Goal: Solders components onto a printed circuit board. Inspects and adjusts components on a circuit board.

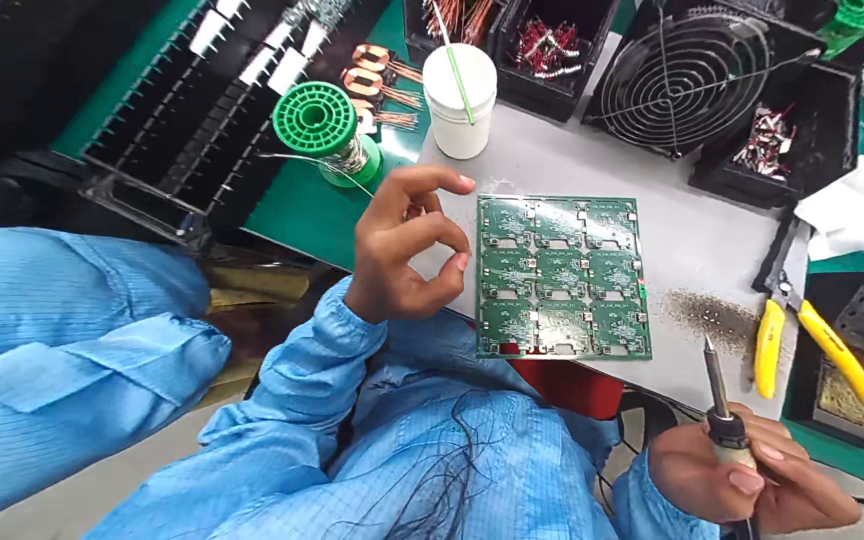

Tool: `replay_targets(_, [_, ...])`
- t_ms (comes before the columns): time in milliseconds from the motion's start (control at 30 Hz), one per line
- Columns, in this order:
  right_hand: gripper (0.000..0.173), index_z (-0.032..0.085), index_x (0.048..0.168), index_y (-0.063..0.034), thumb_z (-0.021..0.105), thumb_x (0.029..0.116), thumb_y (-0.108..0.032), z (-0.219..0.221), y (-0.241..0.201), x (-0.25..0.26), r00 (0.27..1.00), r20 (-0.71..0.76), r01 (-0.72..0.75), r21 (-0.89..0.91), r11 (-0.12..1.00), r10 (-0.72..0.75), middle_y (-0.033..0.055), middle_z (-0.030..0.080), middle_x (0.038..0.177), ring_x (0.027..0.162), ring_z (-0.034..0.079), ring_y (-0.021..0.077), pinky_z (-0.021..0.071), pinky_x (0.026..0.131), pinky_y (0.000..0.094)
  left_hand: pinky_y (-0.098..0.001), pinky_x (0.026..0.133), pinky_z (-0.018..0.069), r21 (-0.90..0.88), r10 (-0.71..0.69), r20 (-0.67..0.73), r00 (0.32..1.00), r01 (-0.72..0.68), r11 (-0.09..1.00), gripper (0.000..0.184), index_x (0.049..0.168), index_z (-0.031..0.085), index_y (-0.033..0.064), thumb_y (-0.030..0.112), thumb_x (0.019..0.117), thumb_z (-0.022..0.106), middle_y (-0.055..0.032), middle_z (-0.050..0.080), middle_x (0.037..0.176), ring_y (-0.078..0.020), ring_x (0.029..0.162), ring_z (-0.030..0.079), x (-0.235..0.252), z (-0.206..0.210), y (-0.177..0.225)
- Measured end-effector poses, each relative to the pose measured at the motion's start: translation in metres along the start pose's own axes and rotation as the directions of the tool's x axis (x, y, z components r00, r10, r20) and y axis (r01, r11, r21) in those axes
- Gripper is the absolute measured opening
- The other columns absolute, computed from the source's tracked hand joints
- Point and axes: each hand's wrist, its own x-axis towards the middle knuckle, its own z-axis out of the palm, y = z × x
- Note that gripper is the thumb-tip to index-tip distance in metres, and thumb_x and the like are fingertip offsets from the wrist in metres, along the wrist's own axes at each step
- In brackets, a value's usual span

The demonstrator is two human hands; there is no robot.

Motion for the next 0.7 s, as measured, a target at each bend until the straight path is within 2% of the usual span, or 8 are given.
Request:
replay_targets(67, [0.024, 0.06, 0.121, -0.0236, 0.056, 0.1033, -0.039, 0.007, -0.005, -0.002, 0.999, 0.023, -0.038, 0.043, 0.998, 0.037, -0.0138, 0.061, 0.099, 0.09, 0.06, -0.0004, 0.0476, 0.079, 0.0173, -0.0168, 0.09, 0.0467, -0.166, 0.05, 0.115, 0.992, -0.031, 0.986, 0.018, 0.08, 0.058, 0.0056, 0.02, 0.0901, 0.062, -0.0093, 0.059, 0.122, -0.0053, 0.107, 0.056, -0.004, 0.002, -0.001])
replay_targets(133, [0.024, 0.06, 0.12, -0.0261, 0.06, 0.1011, -0.04, 0.014, -0.015, -0.003, 0.987, 0.135, -0.099, 0.06, 0.993, 0.09, -0.0145, 0.061, 0.098, 0.091, 0.06, -0.0003, 0.0479, 0.084, 0.0188, -0.0187, 0.088, 0.0484, -0.31, 0.115, 0.239, 0.964, -0.037, 0.95, 0.018, 0.074, 0.059, 0.005, 0.017, 0.0869, 0.061, -0.0106, 0.066, 0.115, -0.0087, 0.106, 0.058, -0.006, 0.003, -0.005])
replay_targets(233, [0.02, 0.06, 0.112, -0.0209, 0.063, 0.0993, -0.036, 0.02, -0.022, -0.005, 0.913, 0.399, -0.136, 0.107, 0.985, 0.083, -0.0073, 0.059, 0.096, 0.093, 0.06, 0.004, 0.0458, 0.098, 0.0268, -0.0193, 0.083, 0.0474, -0.335, 0.138, 0.335, 0.932, -0.018, 0.942, 0.02, 0.067, 0.058, 0.0051, 0.016, 0.0831, 0.061, -0.0137, 0.068, 0.111, -0.0109, 0.101, 0.058, -0.007, 0.003, -0.007])
replay_targets(300, [0.018, 0.06, 0.108, -0.0184, 0.063, 0.099, -0.033, 0.028, -0.024, -0.008, 0.874, 0.482, -0.132, 0.107, 0.986, 0.065, -0.0044, 0.058, 0.094, 0.092, 0.059, 0.0058, 0.0439, 0.103, 0.0301, -0.0211, 0.084, 0.0462, -0.317, 0.136, 0.341, 0.93, -0.022, 0.948, 0.019, 0.065, 0.057, 0.0034, 0.013, 0.081, 0.06, -0.0174, 0.066, 0.112, -0.0132, 0.101, 0.056, -0.006, 0.005, -0.006])
replay_targets(400, [0.017, 0.059, 0.103, -0.0172, 0.063, 0.0981, -0.033, 0.039, -0.027, -0.013, 0.881, 0.47, -0.109, 0.071, 0.992, 0.063, -0.0037, 0.058, 0.09, 0.088, 0.059, 0.0064, 0.0432, 0.105, 0.0321, -0.021, 0.086, 0.0474, -0.301, 0.135, 0.321, 0.937, -0.034, 0.953, 0.019, 0.066, 0.057, 0.0022, 0.013, 0.0817, 0.06, -0.0191, 0.064, 0.114, -0.0133, 0.102, 0.057, -0.005, 0.007, -0.007])
replay_targets(700, [0.017, 0.06, 0.101, -0.0157, 0.062, 0.0984, -0.032, 0.047, -0.028, -0.012, 0.889, 0.451, -0.083, 0.0, 0.997, 0.074, -0.0028, 0.059, 0.087, 0.085, 0.06, 0.0069, 0.0437, 0.104, 0.0325, -0.0182, 0.083, 0.0467, -0.271, 0.115, 0.263, 0.958, -0.041, 0.962, 0.019, 0.066, 0.057, 0.0014, 0.012, 0.0808, 0.062, -0.0195, 0.063, 0.114, -0.0106, 0.099, 0.056, -0.007, 0.009, -0.008])
